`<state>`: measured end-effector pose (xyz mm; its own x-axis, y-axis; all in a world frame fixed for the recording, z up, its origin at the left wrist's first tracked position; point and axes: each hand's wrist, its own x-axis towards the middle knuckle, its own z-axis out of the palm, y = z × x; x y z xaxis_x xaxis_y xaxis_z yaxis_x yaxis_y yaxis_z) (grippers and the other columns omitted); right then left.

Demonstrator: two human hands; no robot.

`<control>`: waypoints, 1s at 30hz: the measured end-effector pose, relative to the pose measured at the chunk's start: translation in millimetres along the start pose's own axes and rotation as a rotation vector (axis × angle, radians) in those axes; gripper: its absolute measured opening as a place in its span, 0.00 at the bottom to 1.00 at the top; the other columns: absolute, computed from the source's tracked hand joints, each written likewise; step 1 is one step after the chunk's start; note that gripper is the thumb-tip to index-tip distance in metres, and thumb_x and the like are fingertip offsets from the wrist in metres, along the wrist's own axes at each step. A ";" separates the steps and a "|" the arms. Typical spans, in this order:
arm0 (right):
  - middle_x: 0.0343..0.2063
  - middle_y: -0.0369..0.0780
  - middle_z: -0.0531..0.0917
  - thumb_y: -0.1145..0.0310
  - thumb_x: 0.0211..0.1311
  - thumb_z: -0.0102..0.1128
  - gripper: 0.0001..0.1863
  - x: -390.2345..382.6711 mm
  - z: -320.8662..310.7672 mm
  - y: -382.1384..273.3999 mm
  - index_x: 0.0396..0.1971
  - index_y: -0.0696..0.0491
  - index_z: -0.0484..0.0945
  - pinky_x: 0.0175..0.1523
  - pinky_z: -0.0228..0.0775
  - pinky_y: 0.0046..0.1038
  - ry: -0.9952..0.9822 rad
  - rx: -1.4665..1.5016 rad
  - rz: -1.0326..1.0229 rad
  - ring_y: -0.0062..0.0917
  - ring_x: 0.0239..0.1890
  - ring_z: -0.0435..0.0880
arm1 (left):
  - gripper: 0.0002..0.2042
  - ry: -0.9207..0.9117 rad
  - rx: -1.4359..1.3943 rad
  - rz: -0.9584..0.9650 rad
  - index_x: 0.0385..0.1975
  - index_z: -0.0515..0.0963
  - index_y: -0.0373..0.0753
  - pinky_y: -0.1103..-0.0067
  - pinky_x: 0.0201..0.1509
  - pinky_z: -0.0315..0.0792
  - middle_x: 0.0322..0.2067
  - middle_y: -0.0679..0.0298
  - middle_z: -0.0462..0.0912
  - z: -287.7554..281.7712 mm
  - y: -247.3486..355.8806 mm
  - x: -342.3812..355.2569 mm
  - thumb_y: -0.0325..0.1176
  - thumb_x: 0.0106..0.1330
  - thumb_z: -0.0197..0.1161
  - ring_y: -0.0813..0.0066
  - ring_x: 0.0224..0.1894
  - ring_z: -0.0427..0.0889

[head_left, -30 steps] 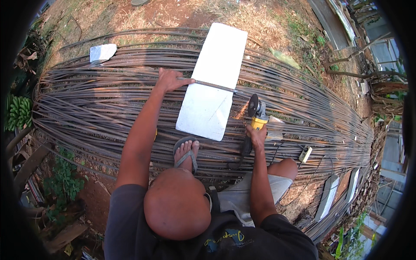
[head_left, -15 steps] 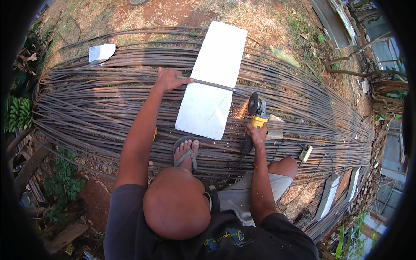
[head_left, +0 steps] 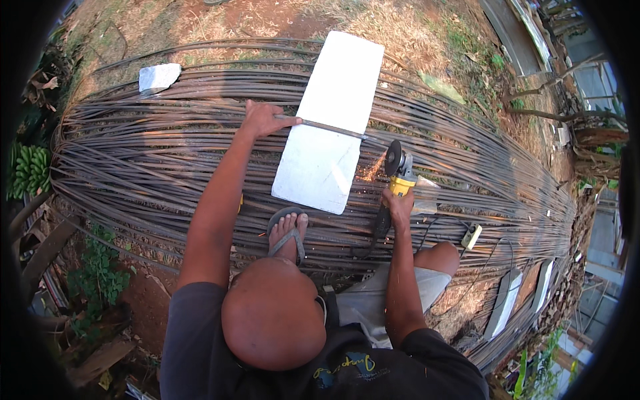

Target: The person measures and cuts steel rods using a tape measure and an angle grinder. They position the rods on a white tile, measure lengths, and cut them with the grinder, then move the cut pieces aside.

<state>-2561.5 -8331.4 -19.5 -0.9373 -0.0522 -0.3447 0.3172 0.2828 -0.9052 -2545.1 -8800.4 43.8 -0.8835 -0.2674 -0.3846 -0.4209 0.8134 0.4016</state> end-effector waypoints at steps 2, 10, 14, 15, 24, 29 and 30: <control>0.30 0.35 0.82 0.76 0.54 0.72 0.22 1.8 -2.7 5.8 0.47 0.57 0.73 0.28 0.76 0.25 -0.001 -0.014 -0.001 0.20 0.26 0.82 | 0.54 0.008 0.011 0.000 0.51 0.88 0.35 0.63 0.71 0.53 0.49 0.47 0.88 1.2 -0.7 -1.0 0.86 0.45 0.60 0.54 0.60 0.80; 0.29 0.35 0.83 0.76 0.53 0.72 0.21 -6.7 0.5 -2.5 0.46 0.58 0.73 0.28 0.76 0.24 0.000 0.042 0.016 0.20 0.25 0.82 | 0.54 -0.001 0.011 0.021 0.53 0.87 0.35 0.64 0.70 0.55 0.49 0.47 0.88 0.0 -1.9 0.2 0.86 0.45 0.61 0.54 0.58 0.80; 0.30 0.38 0.83 0.77 0.52 0.72 0.22 -6.4 -0.4 0.4 0.46 0.58 0.73 0.29 0.79 0.27 0.012 -0.021 0.030 0.24 0.24 0.83 | 0.53 0.038 0.013 0.027 0.52 0.87 0.35 0.63 0.69 0.55 0.49 0.46 0.88 3.2 -3.6 0.8 0.85 0.45 0.62 0.53 0.58 0.81; 0.30 0.38 0.83 0.77 0.52 0.72 0.22 -7.6 0.4 -1.1 0.46 0.58 0.73 0.29 0.79 0.27 0.012 -0.036 0.040 0.24 0.24 0.83 | 0.53 0.040 0.016 0.027 0.52 0.87 0.35 0.63 0.69 0.55 0.49 0.46 0.89 3.7 -4.1 0.3 0.85 0.46 0.62 0.53 0.58 0.81; 0.29 0.36 0.82 0.76 0.54 0.72 0.21 -5.7 -1.5 -7.6 0.46 0.58 0.73 0.29 0.76 0.25 -0.010 0.016 0.001 0.21 0.24 0.81 | 0.54 0.000 0.014 0.005 0.53 0.87 0.36 0.63 0.70 0.54 0.51 0.47 0.88 3.3 -3.8 2.6 0.86 0.46 0.60 0.52 0.57 0.79; 0.30 0.36 0.83 0.75 0.53 0.72 0.21 -7.0 0.7 -10.7 0.46 0.58 0.74 0.30 0.76 0.25 -0.010 0.024 0.019 0.21 0.25 0.81 | 0.55 0.011 0.017 0.007 0.55 0.86 0.36 0.61 0.72 0.52 0.54 0.47 0.86 7.2 -8.4 4.1 0.86 0.46 0.60 0.51 0.60 0.78; 0.30 0.36 0.83 0.75 0.53 0.72 0.21 -7.0 0.1 -10.2 0.46 0.58 0.74 0.30 0.77 0.25 -0.012 0.022 0.029 0.21 0.25 0.82 | 0.55 0.009 0.015 0.004 0.55 0.86 0.36 0.61 0.72 0.52 0.55 0.47 0.86 7.3 -7.4 4.4 0.86 0.46 0.60 0.51 0.61 0.77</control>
<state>-2558.2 -8334.1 -7.9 -0.9260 -0.0555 -0.3734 0.3472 0.2633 -0.9001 -2544.4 -8803.8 33.1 -0.8871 -0.2683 -0.3757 -0.4140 0.8224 0.3902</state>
